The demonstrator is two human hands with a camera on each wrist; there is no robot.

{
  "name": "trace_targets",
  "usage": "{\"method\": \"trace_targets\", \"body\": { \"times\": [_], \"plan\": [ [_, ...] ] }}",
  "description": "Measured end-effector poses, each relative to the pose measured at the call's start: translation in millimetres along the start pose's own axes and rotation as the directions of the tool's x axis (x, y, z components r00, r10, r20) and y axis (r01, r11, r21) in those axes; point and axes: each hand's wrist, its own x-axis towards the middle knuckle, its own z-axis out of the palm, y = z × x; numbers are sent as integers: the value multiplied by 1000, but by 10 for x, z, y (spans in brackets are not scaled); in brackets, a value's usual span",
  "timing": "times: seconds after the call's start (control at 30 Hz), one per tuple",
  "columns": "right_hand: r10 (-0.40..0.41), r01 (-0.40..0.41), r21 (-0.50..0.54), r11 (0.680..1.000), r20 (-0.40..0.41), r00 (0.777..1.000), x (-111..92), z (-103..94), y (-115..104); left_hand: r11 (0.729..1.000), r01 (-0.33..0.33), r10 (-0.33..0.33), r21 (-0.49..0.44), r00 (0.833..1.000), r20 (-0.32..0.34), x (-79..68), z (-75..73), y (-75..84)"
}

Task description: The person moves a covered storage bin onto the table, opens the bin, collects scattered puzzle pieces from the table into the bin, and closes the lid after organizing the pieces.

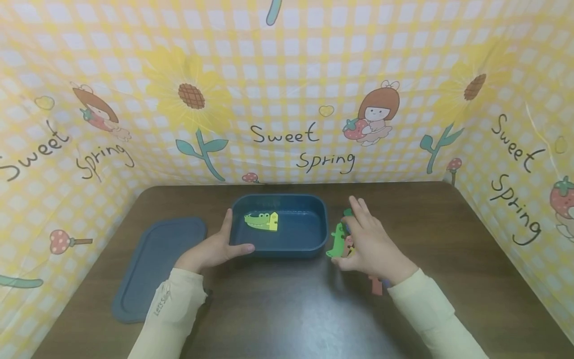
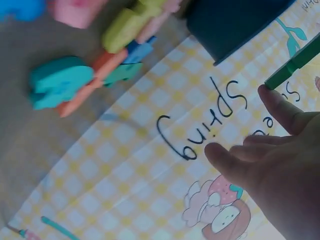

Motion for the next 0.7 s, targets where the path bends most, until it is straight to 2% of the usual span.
{"method": "trace_targets", "body": {
  "times": [0.23,0.4,0.7],
  "plan": [
    [-47,45,39,998,28,999,372,-9,-100,1000,4,-4,11,1000,-3,-3,-8,2],
    [-43,38,55,998,88,995,625,50,-198,1000,6,-6,8,1000,-8,-3,-1,-8],
    [-38,31,51,998,146,989,980,140,-373,999,38,-38,-6,999,-1,-30,0,24]
  ]
}}
